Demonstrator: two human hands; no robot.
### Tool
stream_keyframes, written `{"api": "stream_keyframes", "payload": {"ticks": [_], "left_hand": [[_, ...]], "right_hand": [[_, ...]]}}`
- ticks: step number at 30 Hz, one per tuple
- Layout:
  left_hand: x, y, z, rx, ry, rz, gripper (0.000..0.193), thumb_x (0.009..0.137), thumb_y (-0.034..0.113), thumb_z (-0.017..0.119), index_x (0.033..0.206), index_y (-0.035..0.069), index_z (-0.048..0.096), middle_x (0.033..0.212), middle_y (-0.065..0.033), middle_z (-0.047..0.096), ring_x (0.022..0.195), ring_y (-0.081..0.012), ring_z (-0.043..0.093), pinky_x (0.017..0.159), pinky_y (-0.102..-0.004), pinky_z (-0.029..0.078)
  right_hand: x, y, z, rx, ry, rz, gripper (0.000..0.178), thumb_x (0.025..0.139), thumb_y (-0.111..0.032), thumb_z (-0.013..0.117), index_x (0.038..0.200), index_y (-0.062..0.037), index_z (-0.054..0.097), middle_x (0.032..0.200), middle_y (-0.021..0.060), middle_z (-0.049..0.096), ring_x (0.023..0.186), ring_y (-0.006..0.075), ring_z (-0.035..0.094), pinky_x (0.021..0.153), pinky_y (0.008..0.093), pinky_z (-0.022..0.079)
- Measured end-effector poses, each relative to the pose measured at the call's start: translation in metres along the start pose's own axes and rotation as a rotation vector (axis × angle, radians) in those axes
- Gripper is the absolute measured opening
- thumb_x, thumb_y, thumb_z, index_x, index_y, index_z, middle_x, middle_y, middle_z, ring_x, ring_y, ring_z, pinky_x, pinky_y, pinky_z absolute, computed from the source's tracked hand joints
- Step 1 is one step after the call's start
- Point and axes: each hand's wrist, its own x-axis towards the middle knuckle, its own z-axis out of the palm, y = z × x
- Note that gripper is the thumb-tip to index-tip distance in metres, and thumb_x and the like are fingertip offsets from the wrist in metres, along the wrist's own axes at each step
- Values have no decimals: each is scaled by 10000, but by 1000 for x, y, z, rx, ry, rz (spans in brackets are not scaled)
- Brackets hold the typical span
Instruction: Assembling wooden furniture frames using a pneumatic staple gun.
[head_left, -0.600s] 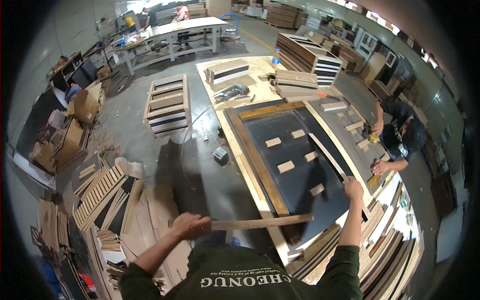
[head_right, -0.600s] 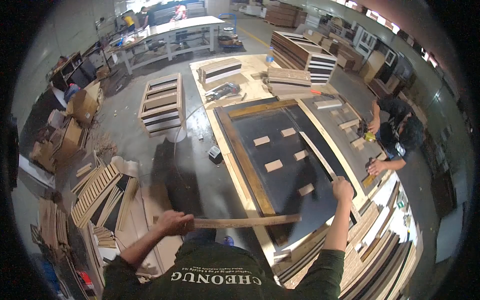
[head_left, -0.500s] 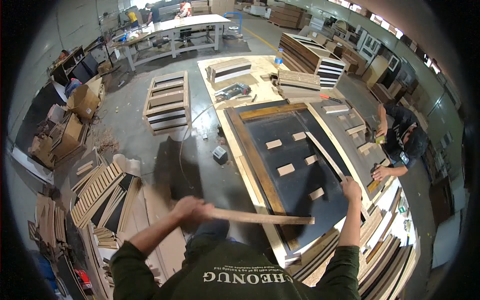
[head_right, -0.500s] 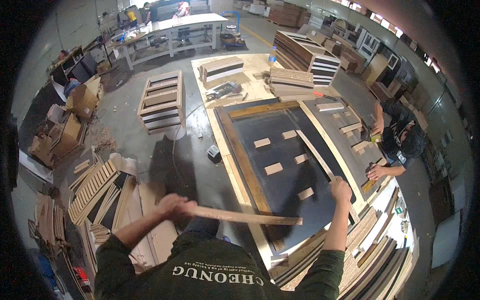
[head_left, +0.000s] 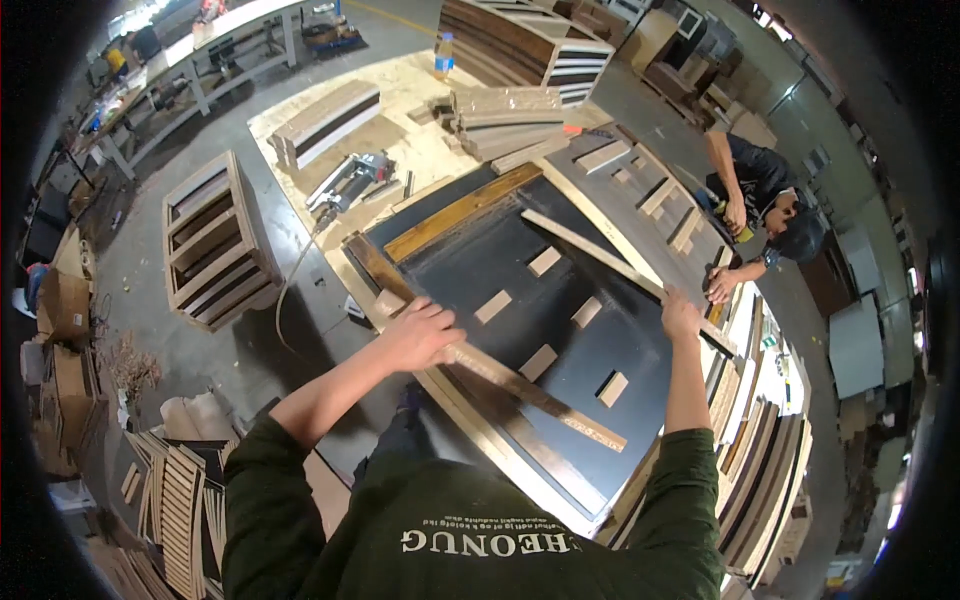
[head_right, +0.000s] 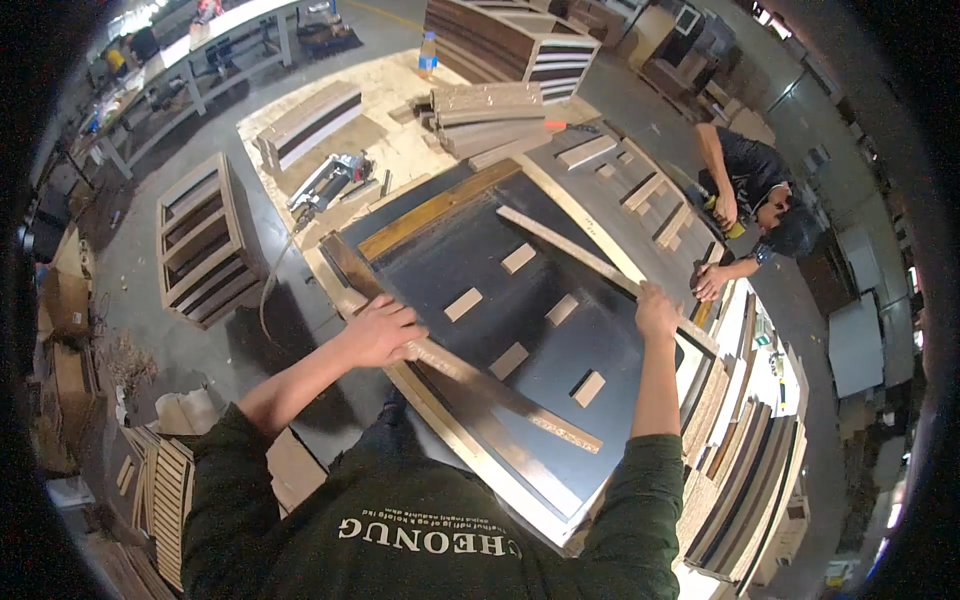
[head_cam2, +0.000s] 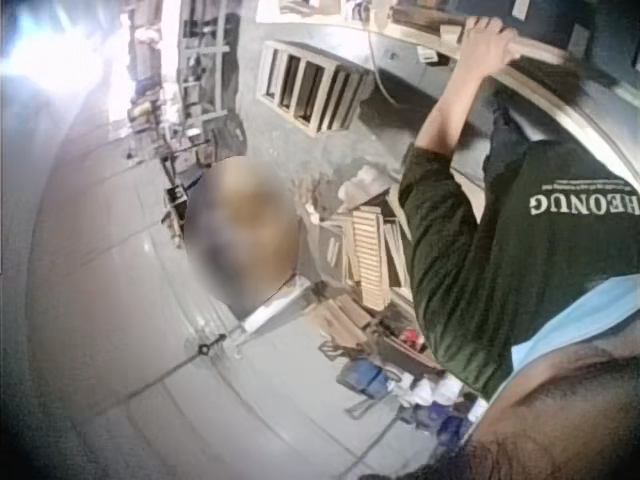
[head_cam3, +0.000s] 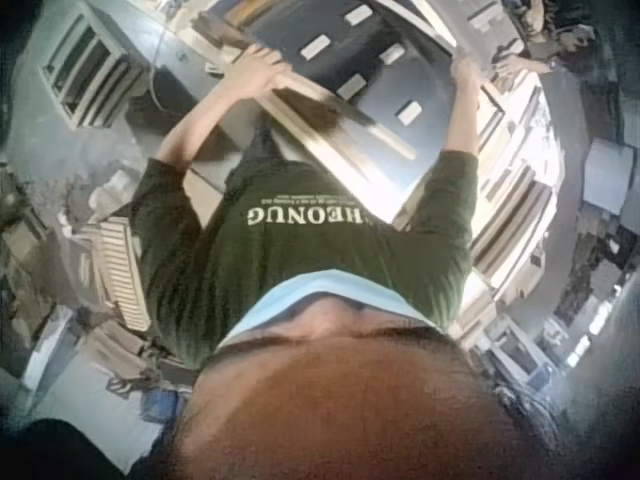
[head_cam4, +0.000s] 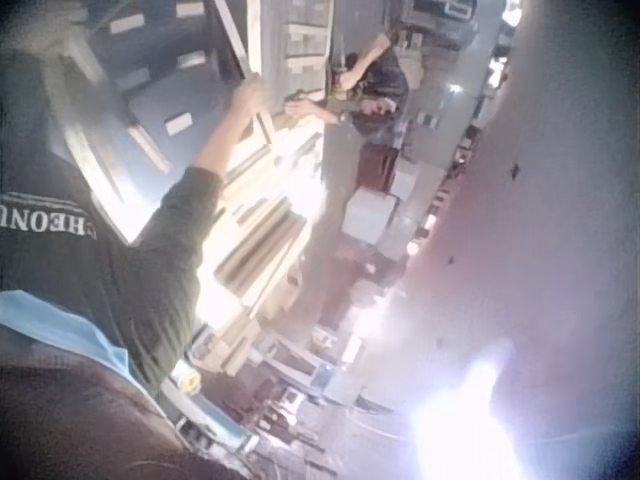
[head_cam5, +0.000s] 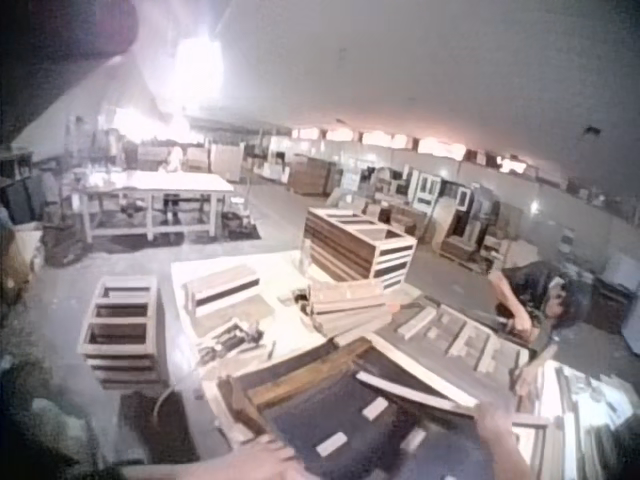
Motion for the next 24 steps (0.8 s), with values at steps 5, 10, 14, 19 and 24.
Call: {"api": "stream_keyframes", "payload": {"ticks": [5,10,14,19,24], "left_hand": [[39,-48,13,-88,42,-104,493,730,321,733,1181,177,596,1145,-75,551,1114,-265,498,1031,-505,293],[34,-89,53,-108,-70,-184,566,785,367,690,1268,117,535,1294,-132,504,1239,-350,425,1021,-560,296],[31,-86,74,-24,125,-53,482,846,344,616,1248,92,527,1293,-127,488,1267,-344,389,1054,-551,239],[27,-85,94,-121,36,40,240,840,294,615,964,94,565,1109,-96,545,1189,-310,462,1059,-533,214],[31,-85,93,-81,-76,61,248,851,284,600,1005,94,561,1135,-102,530,1165,-306,470,1047,-532,240]], "right_hand": [[-22,-30,-4,394,178,70,476,811,-228,657,1271,-164,555,1253,119,585,1126,317,572,999,426,417],[-123,-82,20,424,121,77,507,783,-287,696,1251,-141,565,1323,108,532,1233,291,485,1041,440,367],[-235,-45,14,304,242,416,491,768,-260,706,1211,-107,558,1293,128,531,1187,347,497,1019,440,385],[-370,32,25,34,402,911,565,764,-258,717,1228,0,524,1302,217,506,1165,381,508,985,441,414],[-426,45,58,142,258,1225,643,779,-336,701,1283,2,491,1331,225,480,1186,380,498,993,425,411]]}}
